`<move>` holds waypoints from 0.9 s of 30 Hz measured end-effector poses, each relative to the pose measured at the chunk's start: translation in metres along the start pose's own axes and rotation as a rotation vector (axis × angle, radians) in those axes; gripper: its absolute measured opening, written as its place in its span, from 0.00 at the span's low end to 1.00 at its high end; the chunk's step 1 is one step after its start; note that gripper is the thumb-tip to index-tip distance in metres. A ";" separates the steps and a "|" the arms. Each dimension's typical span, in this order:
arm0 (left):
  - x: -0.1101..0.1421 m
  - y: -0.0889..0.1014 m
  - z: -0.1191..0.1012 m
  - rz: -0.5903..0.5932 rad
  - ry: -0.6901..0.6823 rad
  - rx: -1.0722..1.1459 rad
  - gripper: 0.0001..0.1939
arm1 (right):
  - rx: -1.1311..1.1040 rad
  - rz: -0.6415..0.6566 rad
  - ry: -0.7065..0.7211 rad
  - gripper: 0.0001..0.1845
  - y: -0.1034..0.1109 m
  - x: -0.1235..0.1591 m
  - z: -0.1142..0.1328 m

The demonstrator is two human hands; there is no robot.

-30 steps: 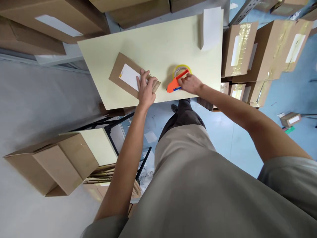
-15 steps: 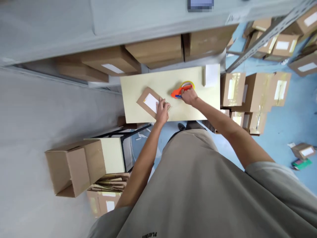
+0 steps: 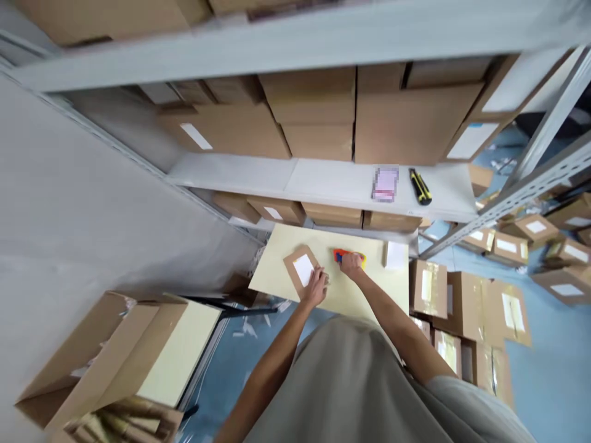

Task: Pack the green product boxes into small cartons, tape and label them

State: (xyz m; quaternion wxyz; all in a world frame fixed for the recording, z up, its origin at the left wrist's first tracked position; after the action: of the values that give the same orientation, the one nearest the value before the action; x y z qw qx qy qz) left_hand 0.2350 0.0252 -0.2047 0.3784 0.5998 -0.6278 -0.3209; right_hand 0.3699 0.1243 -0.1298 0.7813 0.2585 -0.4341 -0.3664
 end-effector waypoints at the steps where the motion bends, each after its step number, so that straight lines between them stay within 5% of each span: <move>1: -0.005 0.008 -0.003 -0.065 0.046 0.029 0.22 | 0.000 -0.024 -0.018 0.17 0.012 0.001 -0.001; 4: -0.026 0.045 -0.040 -0.271 -0.017 0.064 0.27 | -0.037 -0.085 -0.026 0.23 0.042 0.006 0.007; 9: -0.069 0.146 -0.111 -0.611 -0.136 0.064 0.30 | -0.265 -0.296 0.156 0.27 0.120 0.014 0.057; 12: -0.105 0.202 -0.137 -0.703 -0.168 0.127 0.34 | -0.220 -0.389 0.277 0.28 0.180 0.007 0.095; 15: -0.144 0.232 -0.155 -0.666 -0.175 0.172 0.41 | -0.087 -0.458 0.350 0.26 0.226 -0.009 0.123; 20: -0.180 0.211 -0.167 -0.462 -0.214 0.146 0.46 | 0.074 -0.494 0.286 0.29 0.249 -0.055 0.122; 24: -0.164 0.154 -0.139 -0.368 -0.128 0.138 0.44 | 0.063 -0.465 0.281 0.34 0.243 -0.082 0.102; 27: -0.128 0.101 -0.099 -0.261 -0.036 0.137 0.42 | -0.047 -0.561 0.371 0.37 0.237 -0.072 0.092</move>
State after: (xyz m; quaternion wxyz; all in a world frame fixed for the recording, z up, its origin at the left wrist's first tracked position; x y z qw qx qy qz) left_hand 0.2679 0.1653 -0.0798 0.2804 0.6950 -0.5714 -0.3343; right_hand 0.3475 0.3151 0.0511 0.7216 0.4119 -0.1880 -0.5237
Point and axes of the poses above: each hand's wrist, its own x-axis away from the middle knuckle, its own y-axis out of the back of the hand, z = x × y, the point moved 9 cm from there along -x, towards the middle knuckle, and after that the axes turned 13 degrees about -x, right-handed, at the moved point
